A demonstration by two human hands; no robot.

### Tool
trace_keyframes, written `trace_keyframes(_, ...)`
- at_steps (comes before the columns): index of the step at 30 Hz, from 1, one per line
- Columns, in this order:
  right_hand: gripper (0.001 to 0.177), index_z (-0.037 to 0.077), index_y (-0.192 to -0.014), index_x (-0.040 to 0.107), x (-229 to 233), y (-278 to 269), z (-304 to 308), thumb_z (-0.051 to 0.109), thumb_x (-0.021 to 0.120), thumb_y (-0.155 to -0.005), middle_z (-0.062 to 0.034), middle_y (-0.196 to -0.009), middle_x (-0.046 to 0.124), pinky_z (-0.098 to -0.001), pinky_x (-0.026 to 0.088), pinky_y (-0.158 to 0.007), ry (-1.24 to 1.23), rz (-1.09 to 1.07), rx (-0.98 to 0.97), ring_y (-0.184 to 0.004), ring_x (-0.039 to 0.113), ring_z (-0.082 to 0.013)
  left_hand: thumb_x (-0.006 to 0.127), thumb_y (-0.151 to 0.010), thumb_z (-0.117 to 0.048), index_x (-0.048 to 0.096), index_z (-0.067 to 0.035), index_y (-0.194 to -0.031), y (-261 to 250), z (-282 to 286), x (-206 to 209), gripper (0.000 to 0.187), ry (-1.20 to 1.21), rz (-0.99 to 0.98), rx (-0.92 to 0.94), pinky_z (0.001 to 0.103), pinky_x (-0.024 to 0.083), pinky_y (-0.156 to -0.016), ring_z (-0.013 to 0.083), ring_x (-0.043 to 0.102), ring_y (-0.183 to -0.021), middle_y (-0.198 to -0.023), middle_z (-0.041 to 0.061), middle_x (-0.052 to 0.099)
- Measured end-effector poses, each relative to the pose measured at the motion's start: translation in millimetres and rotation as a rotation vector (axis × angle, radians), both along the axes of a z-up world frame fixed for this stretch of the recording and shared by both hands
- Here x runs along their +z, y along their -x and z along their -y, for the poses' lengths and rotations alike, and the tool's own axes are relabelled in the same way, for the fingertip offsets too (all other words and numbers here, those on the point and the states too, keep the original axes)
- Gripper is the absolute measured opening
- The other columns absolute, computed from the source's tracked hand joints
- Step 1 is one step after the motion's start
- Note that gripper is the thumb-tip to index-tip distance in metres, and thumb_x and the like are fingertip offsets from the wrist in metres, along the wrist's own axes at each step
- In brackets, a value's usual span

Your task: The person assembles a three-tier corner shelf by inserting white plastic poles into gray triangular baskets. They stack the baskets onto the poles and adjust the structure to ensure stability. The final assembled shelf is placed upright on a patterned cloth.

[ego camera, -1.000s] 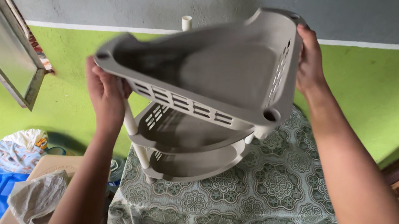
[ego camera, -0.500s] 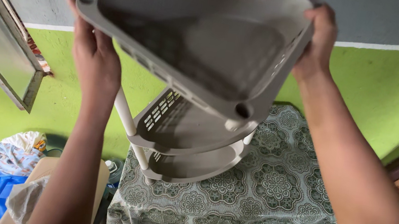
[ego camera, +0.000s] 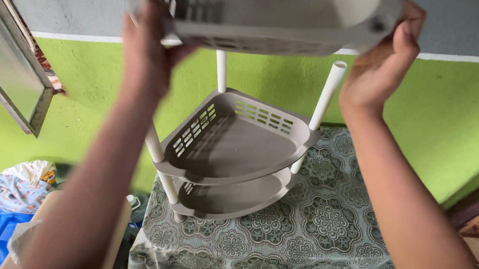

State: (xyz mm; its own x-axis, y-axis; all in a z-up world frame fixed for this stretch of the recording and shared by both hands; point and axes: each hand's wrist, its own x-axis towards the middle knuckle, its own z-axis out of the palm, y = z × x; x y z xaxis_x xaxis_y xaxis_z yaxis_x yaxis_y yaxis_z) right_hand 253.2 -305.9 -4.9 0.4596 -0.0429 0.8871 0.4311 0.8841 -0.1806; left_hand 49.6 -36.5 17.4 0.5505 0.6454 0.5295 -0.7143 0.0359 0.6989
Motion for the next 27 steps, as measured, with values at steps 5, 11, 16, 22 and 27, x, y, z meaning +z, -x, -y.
trace_keyframes(5, 0.047, 0.015, -0.139, 0.045, 5, -7, 16, 0.028, 0.068, -0.101, -0.0096, -0.132, 0.052, -0.0431, 0.051, -0.105, 0.402, -0.168, 0.197, -0.126, 0.055, -0.0299, 0.069, -0.083, -0.042, 0.067, -0.014, -0.111, -7, -70, 47, 0.04, 0.016, -0.352, -0.036, 0.028, 0.063, -0.064, 0.0217, 0.069, -0.087, -0.097, 0.008, 0.069)
trace_keyframes(11, 0.096, 0.031, -0.165, 0.025, 13, 13, 21, -0.007, 0.074, -0.091, -0.0118, -0.168, 0.013, -0.0504, 0.035, -0.127, 0.566, 0.548, -0.628, -0.156, 0.021, -0.0336, 0.069, -0.08, -0.038, 0.07, -0.01, -0.109, -31, -81, 56, 0.041, -0.011, -0.514, -0.23, 0.039, 0.056, -0.068, 0.0222, 0.068, -0.086, -0.099, 0.006, 0.072)
trace_keyframes(16, 0.036, 0.021, -0.107, 0.07, 27, 13, 26, -0.002, 0.084, -0.083, 0.0016, -0.107, 0.06, -0.0586, 0.017, -0.13, 0.748, 0.897, -1.009, -0.118, 0.059, -0.0182, 0.064, -0.086, -0.037, 0.07, -0.009, -0.115, -53, -97, 47, 0.041, -0.046, -0.546, -0.255, 0.043, 0.058, -0.075, 0.026, 0.069, -0.089, -0.101, 0.01, 0.074)
trace_keyframes(22, 0.025, 0.012, -0.103, 0.073, 0, 16, 18, -0.009, 0.074, -0.089, 0.0009, -0.101, 0.072, -0.0427, 0.03, -0.131, 0.738, 0.785, -0.984, -0.113, 0.066, -0.019, 0.038, -0.095, -0.071, 0.064, -0.011, -0.137, -29, -104, 44, 0.078, -0.209, -0.681, -0.267, 0.043, 0.057, -0.081, 0.0243, 0.069, -0.103, -0.114, 0.01, 0.074)
trace_keyframes(27, 0.032, 0.005, -0.105, 0.074, -15, 38, 9, -0.014, 0.065, -0.081, -0.0057, -0.093, 0.067, -0.0397, 0.042, -0.101, 0.724, 0.611, -1.093, -0.1, 0.06, -0.026, 0.022, -0.097, -0.076, 0.051, -0.004, -0.144, 47, -66, -19, 0.091, -0.358, -0.555, 0.234, 0.039, 0.049, -0.097, 0.0241, 0.072, -0.115, -0.13, 0.012, 0.069)
